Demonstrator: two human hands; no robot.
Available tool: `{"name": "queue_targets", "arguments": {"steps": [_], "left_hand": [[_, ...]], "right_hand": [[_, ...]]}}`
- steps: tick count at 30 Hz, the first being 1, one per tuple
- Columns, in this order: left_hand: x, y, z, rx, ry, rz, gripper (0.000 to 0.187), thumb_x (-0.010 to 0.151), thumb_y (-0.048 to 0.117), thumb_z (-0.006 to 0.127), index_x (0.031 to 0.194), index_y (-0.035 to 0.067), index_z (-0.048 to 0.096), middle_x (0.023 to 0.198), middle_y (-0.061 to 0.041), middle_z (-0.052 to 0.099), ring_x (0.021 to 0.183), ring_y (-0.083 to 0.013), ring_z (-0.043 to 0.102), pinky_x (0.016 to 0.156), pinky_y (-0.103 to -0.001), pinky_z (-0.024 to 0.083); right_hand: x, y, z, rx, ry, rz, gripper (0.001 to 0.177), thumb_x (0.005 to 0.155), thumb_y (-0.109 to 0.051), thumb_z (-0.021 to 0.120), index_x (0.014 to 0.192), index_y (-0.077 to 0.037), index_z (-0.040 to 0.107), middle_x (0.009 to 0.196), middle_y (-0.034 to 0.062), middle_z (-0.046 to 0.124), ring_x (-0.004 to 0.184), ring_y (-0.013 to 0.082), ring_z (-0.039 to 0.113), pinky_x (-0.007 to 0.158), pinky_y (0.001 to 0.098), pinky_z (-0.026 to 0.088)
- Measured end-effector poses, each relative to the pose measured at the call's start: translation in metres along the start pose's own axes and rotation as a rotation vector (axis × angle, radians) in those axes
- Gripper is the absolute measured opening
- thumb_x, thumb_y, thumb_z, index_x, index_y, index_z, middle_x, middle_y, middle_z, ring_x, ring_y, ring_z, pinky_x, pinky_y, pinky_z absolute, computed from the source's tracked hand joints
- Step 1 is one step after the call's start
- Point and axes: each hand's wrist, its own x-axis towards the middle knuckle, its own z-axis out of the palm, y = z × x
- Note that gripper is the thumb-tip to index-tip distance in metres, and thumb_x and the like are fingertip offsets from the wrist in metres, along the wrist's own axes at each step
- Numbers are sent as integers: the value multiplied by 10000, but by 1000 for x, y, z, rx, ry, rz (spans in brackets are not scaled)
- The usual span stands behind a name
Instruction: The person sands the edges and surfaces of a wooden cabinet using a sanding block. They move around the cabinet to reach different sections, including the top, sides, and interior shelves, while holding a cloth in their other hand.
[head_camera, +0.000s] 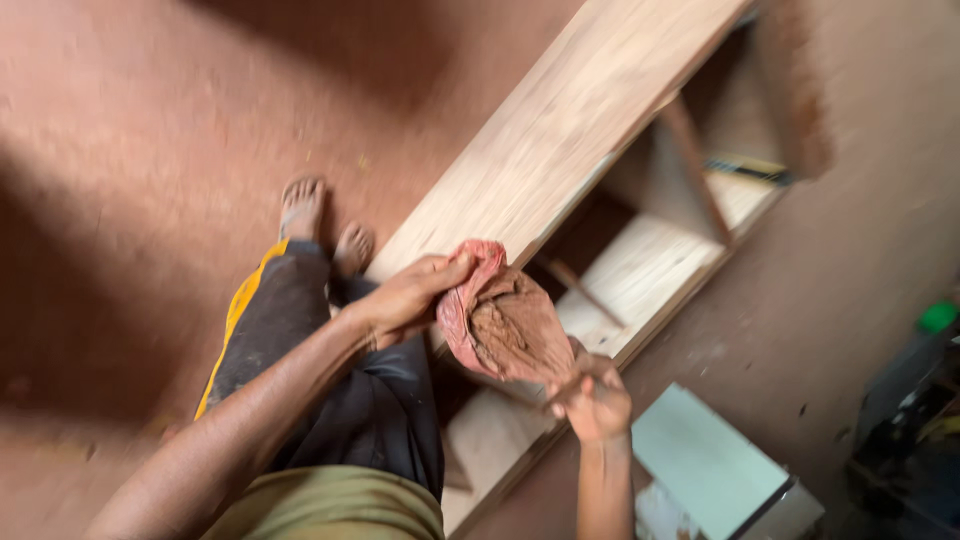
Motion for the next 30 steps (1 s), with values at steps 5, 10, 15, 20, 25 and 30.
{"name": "queue_targets", "arguments": {"steps": [5,10,15,20,25,30], "left_hand": [[-12,17,76,-87,-322,41,436,967,187,644,1330,-51,594,1312,-154,681,1208,-207,676,1089,-354,530],[-2,8,120,-79,-407,116,379,962,106,700,1276,-90,620,1240,-179,711,1131,-240,705,1042,-385,572],[8,-6,142,-20,-355,188,296,941,68,719,1208,-44,657,1136,-145,748,1007,-210,732,969,-390,591],[8,-16,170,-62,-383,219,329,950,107,741,1252,24,638,1163,-90,707,1046,-176,704,992,-371,581],[5,-22,194,-187,-224,20,415,931,359,636,1189,35,632,1177,-110,702,1039,-202,711,932,-381,607],[1,-11,201,65,-284,140,368,987,339,633,1179,25,637,1102,-122,721,957,-178,721,896,-356,617]], "right_hand": [[-52,-29,27,7,-78,-230,206,890,-110,793,950,62,698,852,190,750,601,316,653,495,403,523],[-78,-30,66,8,-70,-379,198,867,-100,795,993,34,718,872,173,757,628,297,676,519,414,516],[-91,-42,105,-78,-27,-445,227,839,-99,795,1039,-12,736,886,177,758,707,311,702,536,428,517],[-98,-61,131,-190,-81,-545,242,891,-143,782,1060,25,743,925,201,753,713,306,684,593,411,521],[-103,-64,149,-475,-93,-547,236,947,-173,744,1011,53,766,957,193,736,701,265,663,620,398,536],[-125,-80,165,-845,-30,-644,316,1009,-241,648,955,43,775,931,179,795,825,266,759,1152,388,483]]}}
